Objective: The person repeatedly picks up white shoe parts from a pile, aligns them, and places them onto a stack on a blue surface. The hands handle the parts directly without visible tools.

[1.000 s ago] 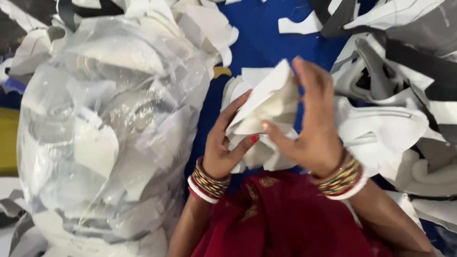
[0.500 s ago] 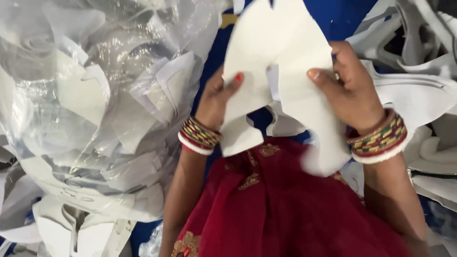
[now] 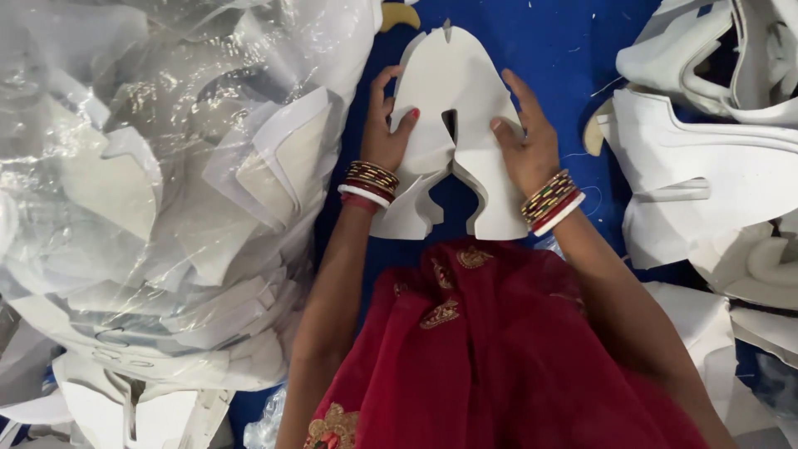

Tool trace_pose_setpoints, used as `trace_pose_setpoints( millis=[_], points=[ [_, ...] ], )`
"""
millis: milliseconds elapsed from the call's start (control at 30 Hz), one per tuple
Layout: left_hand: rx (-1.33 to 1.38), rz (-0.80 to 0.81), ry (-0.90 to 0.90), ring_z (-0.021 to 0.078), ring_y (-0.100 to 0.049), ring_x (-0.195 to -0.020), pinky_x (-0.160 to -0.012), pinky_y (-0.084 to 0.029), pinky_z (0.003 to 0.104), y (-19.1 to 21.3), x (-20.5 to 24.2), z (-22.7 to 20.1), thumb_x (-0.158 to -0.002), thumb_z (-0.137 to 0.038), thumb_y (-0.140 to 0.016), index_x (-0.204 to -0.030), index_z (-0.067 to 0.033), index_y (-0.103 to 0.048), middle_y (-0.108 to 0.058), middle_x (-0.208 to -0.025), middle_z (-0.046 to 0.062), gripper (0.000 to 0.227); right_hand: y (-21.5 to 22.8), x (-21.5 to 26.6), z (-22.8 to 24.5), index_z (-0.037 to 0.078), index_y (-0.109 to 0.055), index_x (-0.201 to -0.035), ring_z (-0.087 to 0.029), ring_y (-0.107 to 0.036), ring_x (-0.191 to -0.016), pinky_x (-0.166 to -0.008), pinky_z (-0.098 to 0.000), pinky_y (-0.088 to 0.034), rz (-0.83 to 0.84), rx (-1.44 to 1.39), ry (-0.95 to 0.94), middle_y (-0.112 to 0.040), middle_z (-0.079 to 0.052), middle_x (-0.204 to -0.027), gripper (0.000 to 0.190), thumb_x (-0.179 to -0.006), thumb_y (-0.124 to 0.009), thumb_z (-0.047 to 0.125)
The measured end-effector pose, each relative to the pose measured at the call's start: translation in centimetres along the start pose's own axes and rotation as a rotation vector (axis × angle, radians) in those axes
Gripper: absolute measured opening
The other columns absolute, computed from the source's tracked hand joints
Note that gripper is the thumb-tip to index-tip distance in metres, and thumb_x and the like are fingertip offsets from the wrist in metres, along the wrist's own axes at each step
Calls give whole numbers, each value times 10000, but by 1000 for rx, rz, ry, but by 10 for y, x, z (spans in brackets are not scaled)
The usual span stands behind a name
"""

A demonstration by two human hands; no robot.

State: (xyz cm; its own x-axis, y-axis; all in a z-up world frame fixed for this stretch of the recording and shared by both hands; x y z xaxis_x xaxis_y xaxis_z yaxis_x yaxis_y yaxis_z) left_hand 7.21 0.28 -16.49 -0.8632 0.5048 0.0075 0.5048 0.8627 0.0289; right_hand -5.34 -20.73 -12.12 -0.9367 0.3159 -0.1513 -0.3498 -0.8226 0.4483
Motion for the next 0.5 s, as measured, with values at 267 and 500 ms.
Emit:
trace_pose_setpoints(
  millis=[267, 500],
  points=[
    [-584, -129, -229, 408, -567, -1329, -1108, -507, 436, -14, -2, -55, -1003, -54, -685, -1538, -157, -372, -488, -1528, 179, 629, -7, -6, 18, 139, -649, -1415, -355, -692, -809, -719, -436, -554, 37, 299, -57, -691, -219, -1043, 382, -1044, -596, 68],
    [-972, -53, 422, 388, -631, -1086, -940, -547, 488, -28, 0, -48, -1063, -287, -559, -1375, -226, -529, -328, -1594, 96, 320, -12, 3, 23, 168, -655, -1434, -394, -648, -724, -629, -489, -545, 16, 560, 12, -633, -200, -967, 407, -1028, -635, 155]
  ],
)
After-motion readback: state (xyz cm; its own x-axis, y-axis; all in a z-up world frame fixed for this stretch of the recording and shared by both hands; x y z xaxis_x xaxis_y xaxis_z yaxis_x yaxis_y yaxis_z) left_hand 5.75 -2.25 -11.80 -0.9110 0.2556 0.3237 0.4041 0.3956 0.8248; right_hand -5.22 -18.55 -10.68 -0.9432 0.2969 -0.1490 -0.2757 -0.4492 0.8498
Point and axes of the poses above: each hand's wrist, its own x-axis away from the middle knuckle, its own y-axis out of the back of the hand, z = x × y, the point moved 4 cm from there along -x, towards the middle knuckle
